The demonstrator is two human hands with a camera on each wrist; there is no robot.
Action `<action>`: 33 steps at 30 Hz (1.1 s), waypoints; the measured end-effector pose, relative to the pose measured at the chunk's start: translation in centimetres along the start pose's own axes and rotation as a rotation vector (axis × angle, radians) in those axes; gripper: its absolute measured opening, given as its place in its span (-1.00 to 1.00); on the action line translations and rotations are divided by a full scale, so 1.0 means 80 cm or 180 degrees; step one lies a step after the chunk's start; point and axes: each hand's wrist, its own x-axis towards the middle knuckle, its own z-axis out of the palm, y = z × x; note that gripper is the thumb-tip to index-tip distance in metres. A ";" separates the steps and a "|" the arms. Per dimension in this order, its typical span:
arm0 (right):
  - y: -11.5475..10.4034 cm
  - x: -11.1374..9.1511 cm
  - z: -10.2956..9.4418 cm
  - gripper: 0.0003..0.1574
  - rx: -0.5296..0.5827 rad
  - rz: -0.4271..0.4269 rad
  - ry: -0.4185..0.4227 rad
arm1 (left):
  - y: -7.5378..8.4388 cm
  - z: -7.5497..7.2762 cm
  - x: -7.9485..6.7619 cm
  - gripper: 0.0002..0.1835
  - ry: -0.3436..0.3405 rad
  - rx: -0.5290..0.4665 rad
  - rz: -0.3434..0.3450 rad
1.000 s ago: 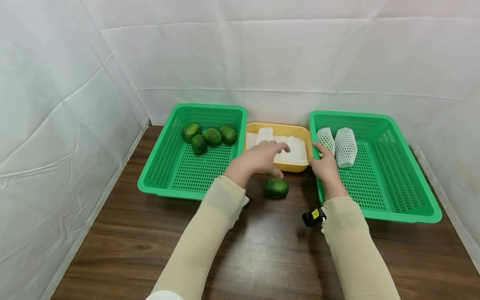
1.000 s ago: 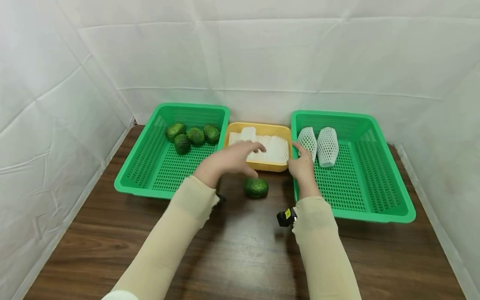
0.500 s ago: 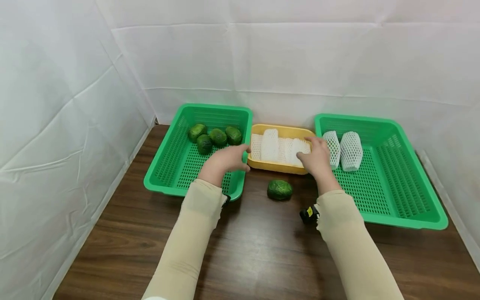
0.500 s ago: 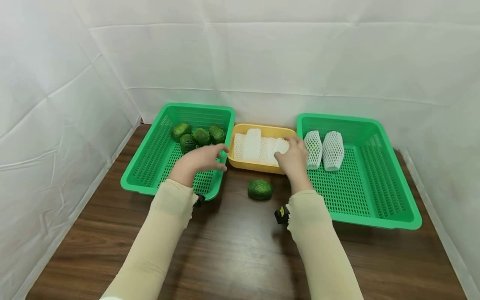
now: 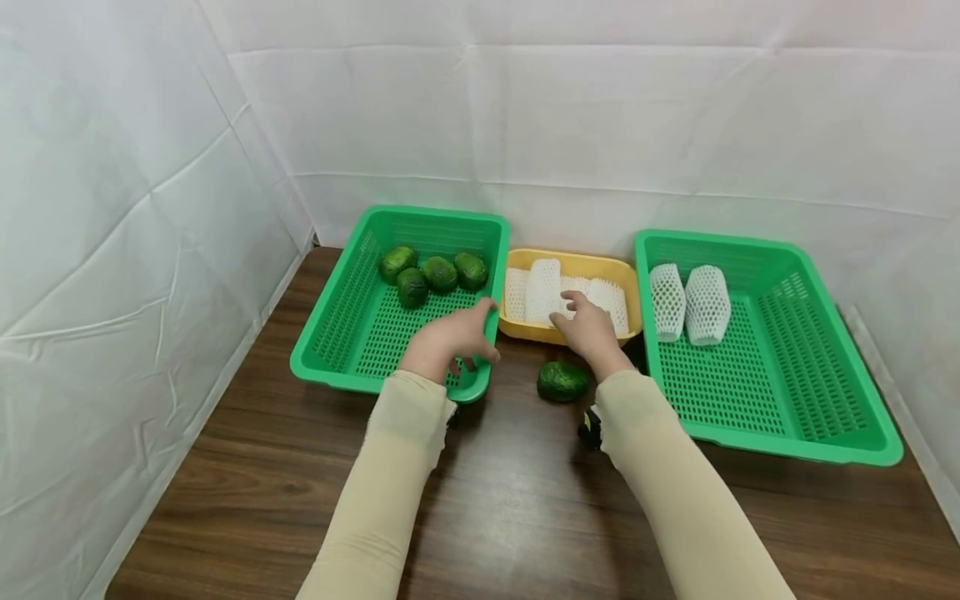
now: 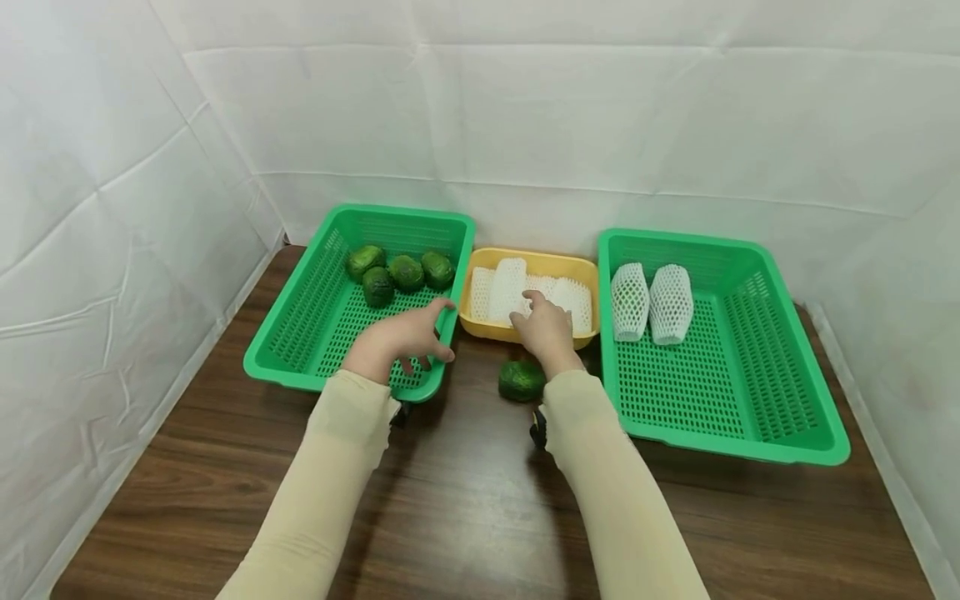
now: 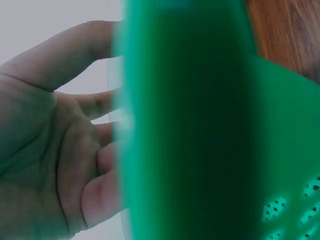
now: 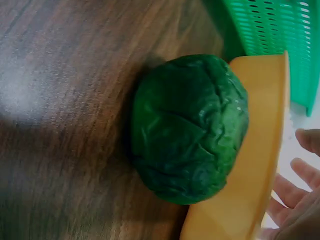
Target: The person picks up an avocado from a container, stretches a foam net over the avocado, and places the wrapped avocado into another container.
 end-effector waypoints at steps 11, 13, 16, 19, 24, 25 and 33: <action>-0.001 -0.001 0.007 -0.30 -0.0411 -0.0205 0.0086 | 0.005 -0.003 0.003 -0.12 0.0003 0.0062 0.0032; 0.000 -0.002 0.006 -0.40 -0.0377 -0.0291 0.0229 | 0.005 -0.003 0.003 -0.12 0.0039 0.0129 0.0041; 0.001 -0.002 0.000 -0.45 -0.0197 -0.0372 0.0428 | 0.004 -0.003 0.003 -0.12 0.0081 0.0236 0.0065; -0.003 -0.002 -0.013 -0.40 0.0064 -0.0408 0.0578 | 0.003 -0.002 0.003 -0.12 0.0133 0.0397 0.0101; -0.013 -0.009 -0.043 -0.33 0.0594 -0.0530 0.0599 | 0.002 -0.003 0.001 -0.11 0.0266 0.0789 0.0143; -0.013 -0.013 -0.048 -0.32 0.0662 -0.0561 0.0559 | 0.003 -0.004 0.001 -0.10 0.0325 0.0864 0.0150; -0.012 -0.045 -0.086 -0.43 0.1084 -0.0957 -0.0402 | 0.029 -0.006 0.005 0.03 0.1141 0.1140 0.1154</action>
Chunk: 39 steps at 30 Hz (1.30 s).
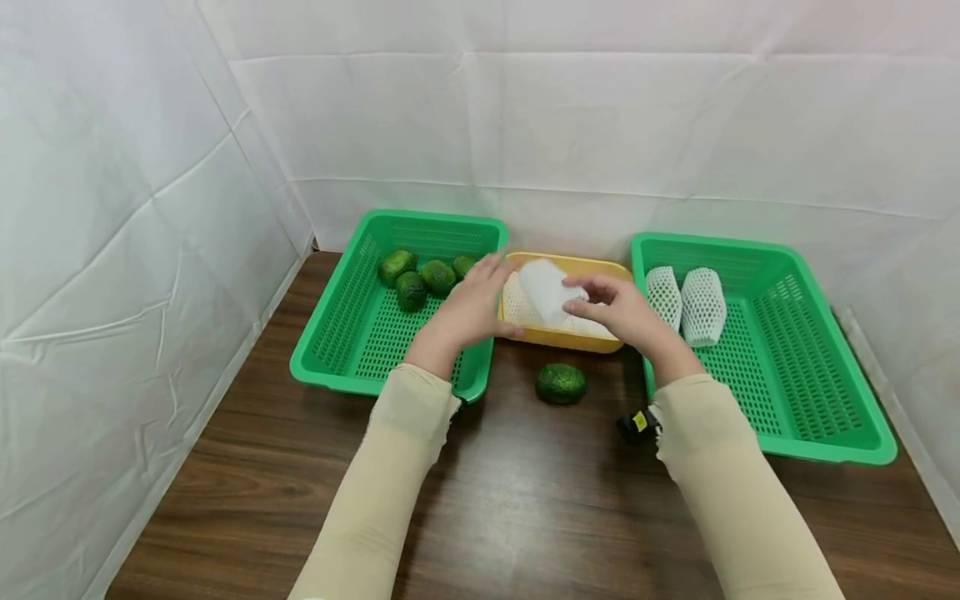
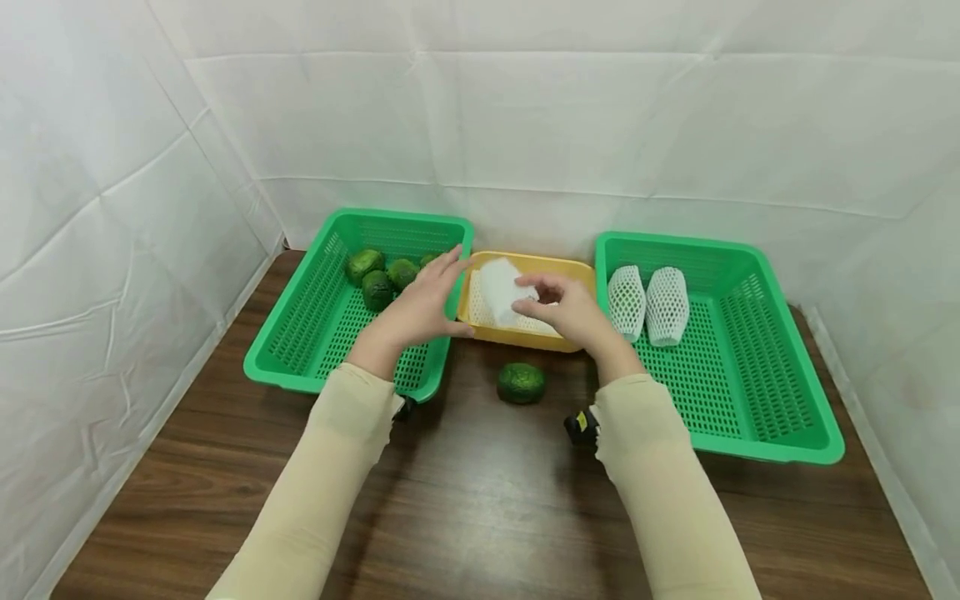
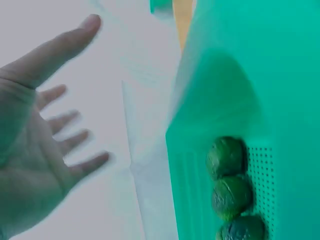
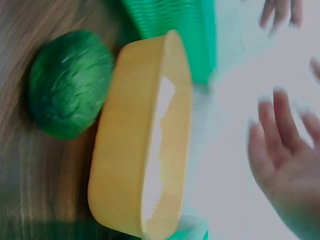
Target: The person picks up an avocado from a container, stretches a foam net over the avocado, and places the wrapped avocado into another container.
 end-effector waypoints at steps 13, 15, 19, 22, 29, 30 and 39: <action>0.008 -0.015 0.002 -0.22 0.1280 -0.0041 -0.0269 | 0.019 0.009 0.006 -0.43 -0.0108 -0.1689 -0.0051; 0.010 -0.013 0.007 -0.26 0.0919 0.0164 -0.0134 | 0.019 0.008 0.006 -0.51 -0.0041 -0.1891 -0.0065; 0.013 -0.012 0.004 -0.65 0.0841 0.0352 0.0341 | 0.009 0.003 0.004 -0.70 0.0215 -0.2080 -0.0159; 0.013 -0.016 -0.006 -0.80 0.0922 0.0375 0.0603 | -0.005 -0.002 0.001 -0.75 0.0374 -0.2238 -0.0291; 0.004 -0.015 0.007 -0.67 0.1062 0.0159 0.0285 | 0.001 0.010 0.008 -0.40 0.0024 -0.2496 0.0089; 0.003 -0.015 0.010 -0.62 0.1099 0.0096 0.0175 | 0.003 0.014 0.012 -0.34 -0.0090 -0.2562 0.0248; 0.007 -0.011 0.013 -0.45 0.1194 0.0086 -0.0101 | 0.008 0.035 0.026 -0.36 -0.0268 -0.2514 0.0651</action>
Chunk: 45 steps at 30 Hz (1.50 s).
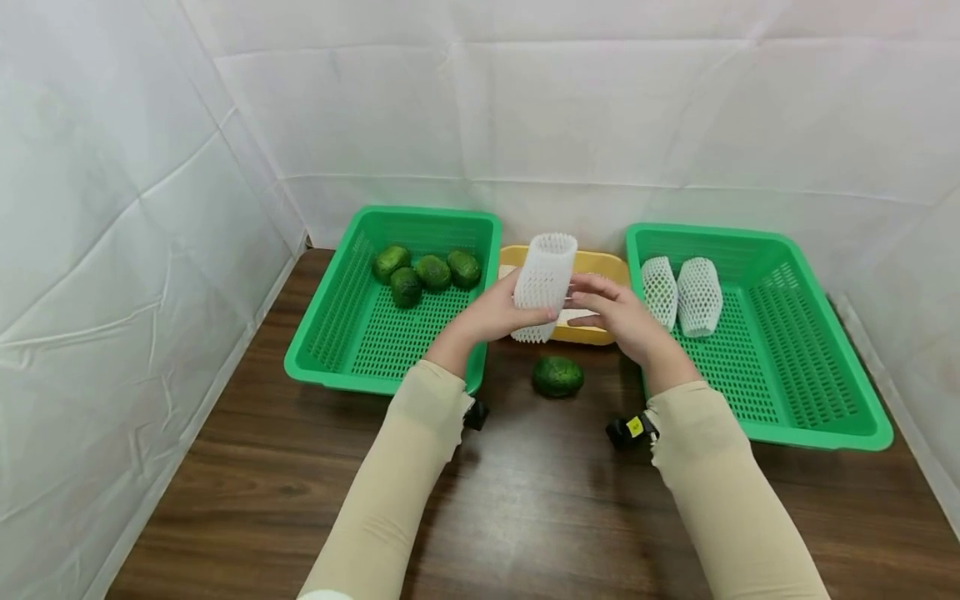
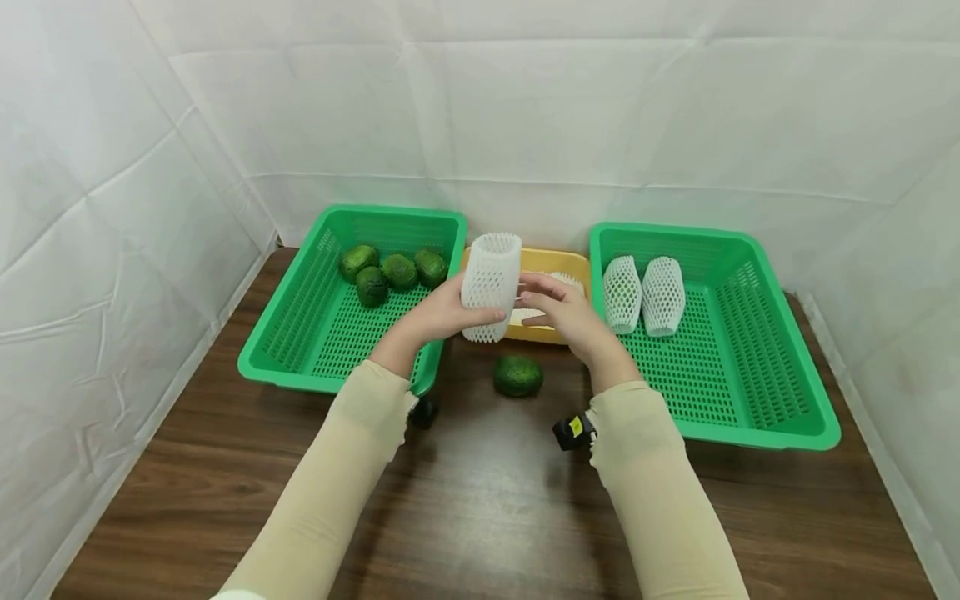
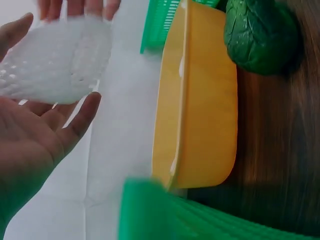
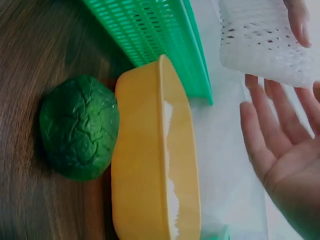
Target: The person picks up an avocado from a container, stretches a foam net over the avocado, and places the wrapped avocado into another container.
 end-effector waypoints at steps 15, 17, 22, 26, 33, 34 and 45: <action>0.054 0.002 0.015 -0.28 -0.2556 0.0499 -0.0865 | -0.005 0.008 -0.001 -0.06 0.0425 0.0271 -0.0348; 0.063 0.005 0.025 -0.19 -0.2795 0.0505 -0.0875 | -0.007 0.009 -0.002 -0.06 0.0448 0.0357 -0.0360; 0.080 0.009 0.047 0.03 -0.3537 0.0666 -0.0819 | -0.012 0.014 -0.008 -0.05 0.0391 0.0427 -0.0484; 0.083 0.012 0.054 -0.03 -0.3695 0.0653 -0.0816 | -0.016 0.018 -0.010 -0.05 0.0342 0.0374 -0.0515; 0.044 0.016 0.028 -0.01 -0.2907 0.0529 -0.0492 | -0.028 0.019 -0.011 -0.19 0.0271 0.0169 -0.0346; 0.032 0.016 0.021 -0.02 -0.2710 0.0525 -0.0430 | -0.030 0.018 -0.011 -0.21 0.0282 0.0142 -0.0343; -0.065 0.003 -0.021 -0.22 -0.0644 -0.0083 0.0957 | -0.040 0.017 -0.008 -0.23 0.0210 0.0094 -0.0254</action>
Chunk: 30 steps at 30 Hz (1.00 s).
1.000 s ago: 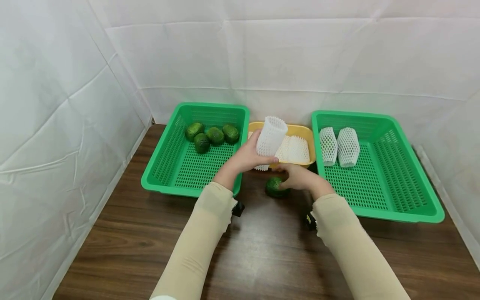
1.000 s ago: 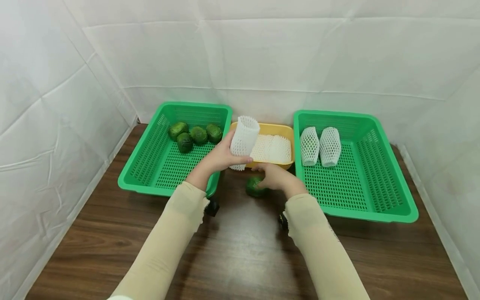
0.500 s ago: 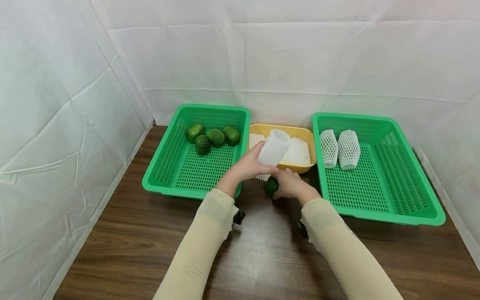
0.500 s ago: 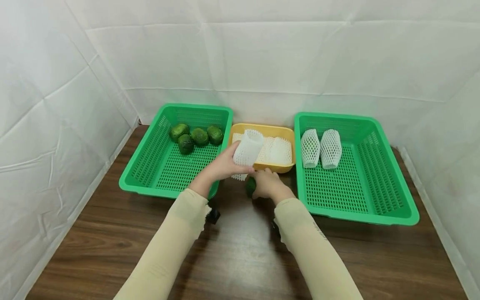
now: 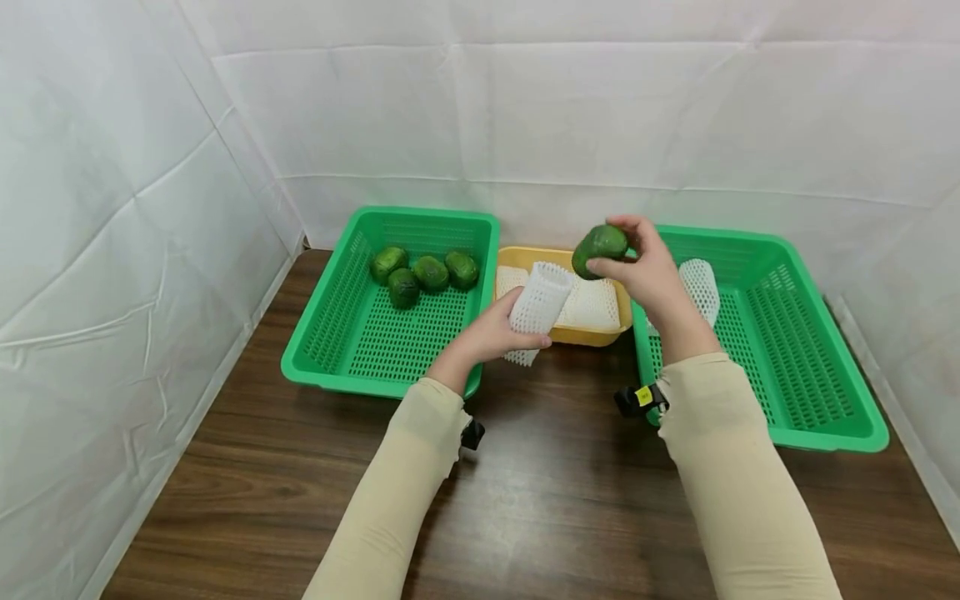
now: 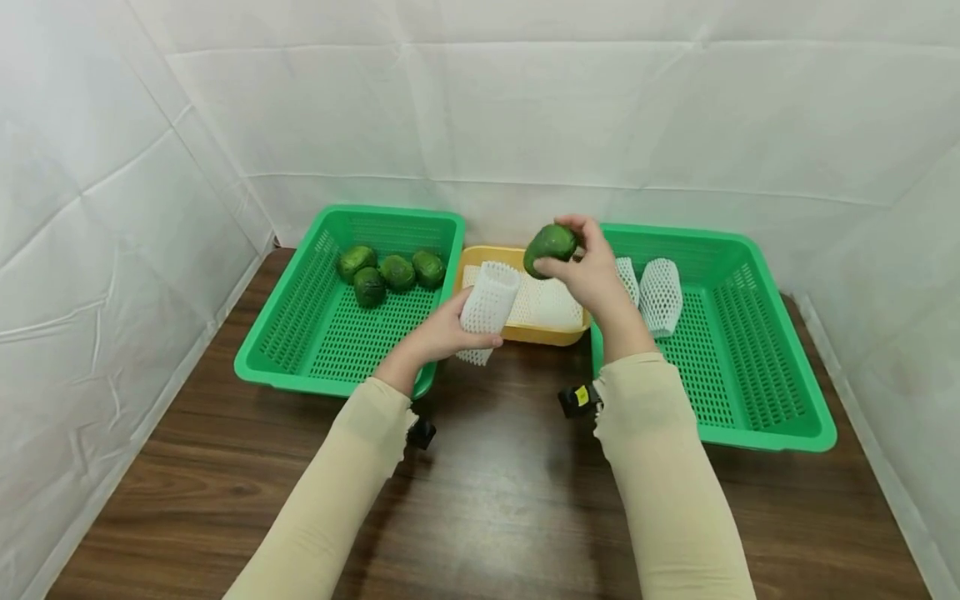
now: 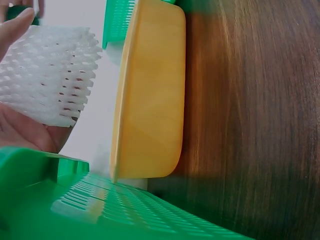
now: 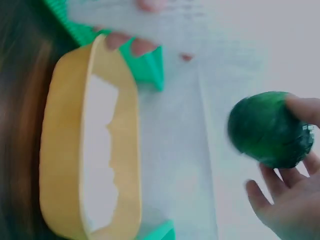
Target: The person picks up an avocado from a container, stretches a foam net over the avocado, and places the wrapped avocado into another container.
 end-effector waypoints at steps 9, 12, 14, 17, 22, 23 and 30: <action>-0.011 -0.008 0.010 -0.39 0.0988 -0.0554 -0.0101 | 0.001 -0.001 0.000 -0.25 -0.0024 0.0027 -0.0005; -0.011 -0.009 0.013 -0.41 0.0924 -0.0630 -0.0232 | 0.002 -0.001 0.000 -0.24 -0.0048 0.0011 -0.0003; -0.010 -0.009 0.014 -0.42 0.0817 -0.0652 -0.0279 | 0.002 -0.001 0.001 -0.23 -0.0058 0.0001 -0.0008; -0.010 -0.008 0.016 -0.42 0.0599 -0.0643 -0.0293 | 0.002 -0.001 0.001 -0.23 -0.0056 -0.0006 -0.0011; -0.009 -0.006 0.019 -0.46 0.0310 -0.0566 -0.0259 | 0.001 -0.002 0.002 -0.23 -0.0035 -0.0006 -0.0035; -0.009 -0.006 0.020 -0.47 0.0268 -0.0557 -0.0261 | 0.001 -0.002 0.002 -0.23 -0.0030 -0.0006 -0.0040; -0.008 -0.006 0.027 -0.44 0.0007 -0.0444 -0.0208 | 0.000 -0.002 0.002 -0.24 0.0003 0.0017 -0.0068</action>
